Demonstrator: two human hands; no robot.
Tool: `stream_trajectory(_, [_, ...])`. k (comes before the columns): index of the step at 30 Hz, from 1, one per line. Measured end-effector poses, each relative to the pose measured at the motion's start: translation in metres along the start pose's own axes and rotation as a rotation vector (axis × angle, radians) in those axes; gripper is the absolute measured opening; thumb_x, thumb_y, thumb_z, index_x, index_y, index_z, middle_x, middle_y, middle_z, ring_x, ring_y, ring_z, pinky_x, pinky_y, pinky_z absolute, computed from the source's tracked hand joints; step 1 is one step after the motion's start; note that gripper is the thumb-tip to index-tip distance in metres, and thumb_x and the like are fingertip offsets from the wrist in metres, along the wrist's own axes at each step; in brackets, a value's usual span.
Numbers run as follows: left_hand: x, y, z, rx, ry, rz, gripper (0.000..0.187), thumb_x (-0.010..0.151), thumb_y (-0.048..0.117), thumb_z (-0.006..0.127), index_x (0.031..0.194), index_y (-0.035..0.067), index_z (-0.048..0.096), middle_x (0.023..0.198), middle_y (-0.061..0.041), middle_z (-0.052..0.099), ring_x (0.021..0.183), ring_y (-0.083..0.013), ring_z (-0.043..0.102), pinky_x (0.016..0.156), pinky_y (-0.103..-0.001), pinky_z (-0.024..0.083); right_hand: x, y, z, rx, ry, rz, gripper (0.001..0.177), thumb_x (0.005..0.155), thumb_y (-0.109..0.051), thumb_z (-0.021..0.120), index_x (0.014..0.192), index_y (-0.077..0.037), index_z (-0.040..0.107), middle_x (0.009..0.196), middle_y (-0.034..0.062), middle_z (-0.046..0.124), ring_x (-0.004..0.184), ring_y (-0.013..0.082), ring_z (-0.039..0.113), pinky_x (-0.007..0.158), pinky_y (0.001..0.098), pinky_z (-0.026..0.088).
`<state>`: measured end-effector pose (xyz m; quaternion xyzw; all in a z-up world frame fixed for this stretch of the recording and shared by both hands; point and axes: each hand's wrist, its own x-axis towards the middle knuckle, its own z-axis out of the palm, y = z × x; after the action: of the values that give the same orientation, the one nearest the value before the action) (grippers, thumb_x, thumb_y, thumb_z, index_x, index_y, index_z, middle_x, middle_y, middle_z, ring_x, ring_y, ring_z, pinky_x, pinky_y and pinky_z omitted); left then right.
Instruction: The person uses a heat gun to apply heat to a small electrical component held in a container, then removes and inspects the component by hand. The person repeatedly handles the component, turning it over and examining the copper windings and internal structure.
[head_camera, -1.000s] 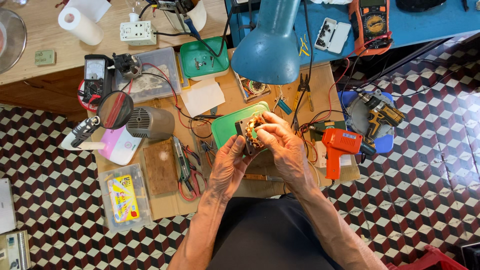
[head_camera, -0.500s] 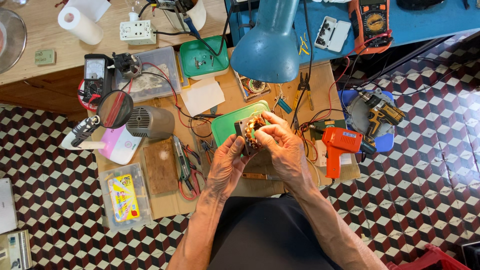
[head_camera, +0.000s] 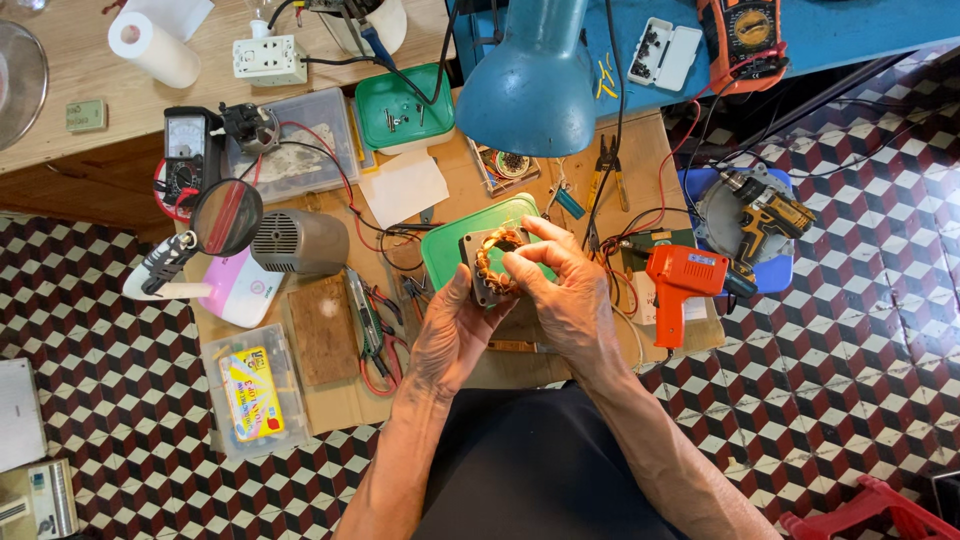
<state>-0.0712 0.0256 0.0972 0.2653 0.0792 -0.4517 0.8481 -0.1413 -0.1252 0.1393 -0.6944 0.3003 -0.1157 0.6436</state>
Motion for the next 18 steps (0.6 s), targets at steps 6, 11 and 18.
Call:
stream_trajectory(6, [0.002,-0.003,0.003,-0.199,0.022,-0.065,0.044,0.096,0.03,0.07,0.133,0.009,0.061,0.127,-0.007,0.069,0.119,-0.0219,0.065,0.106,-0.042,0.055,0.001,-0.007,0.009,-0.046,0.035,-0.07,0.023,0.09,-0.028,0.074,0.093,-0.005,0.077,0.149,0.0137,0.059,0.138,0.0268,0.057,0.112,0.0396,0.044])
stream_trajectory(11, [0.013,-0.007,-0.004,-0.288,0.036,-0.097,0.041,0.099,0.032,0.068,0.133,0.01,0.061,0.128,-0.007,0.067,0.12,-0.0218,0.064,0.107,-0.044,0.055,0.009,-0.008,0.009,-0.049,0.048,-0.058,0.022,0.089,-0.027,0.074,0.092,-0.005,0.078,0.148,0.0147,0.059,0.135,0.0262,0.058,0.109,0.0372,0.045])
stream_trajectory(18, [0.036,-0.012,-0.007,-0.384,0.051,-0.145,0.037,0.103,0.03,0.065,0.131,0.006,0.06,0.126,-0.01,0.067,0.119,-0.0247,0.066,0.099,-0.044,0.06,0.021,-0.014,0.005,-0.059,0.076,-0.054,0.022,0.09,-0.025,0.071,0.091,-0.004,0.076,0.147,0.0156,0.058,0.131,0.027,0.06,0.106,0.0375,0.048])
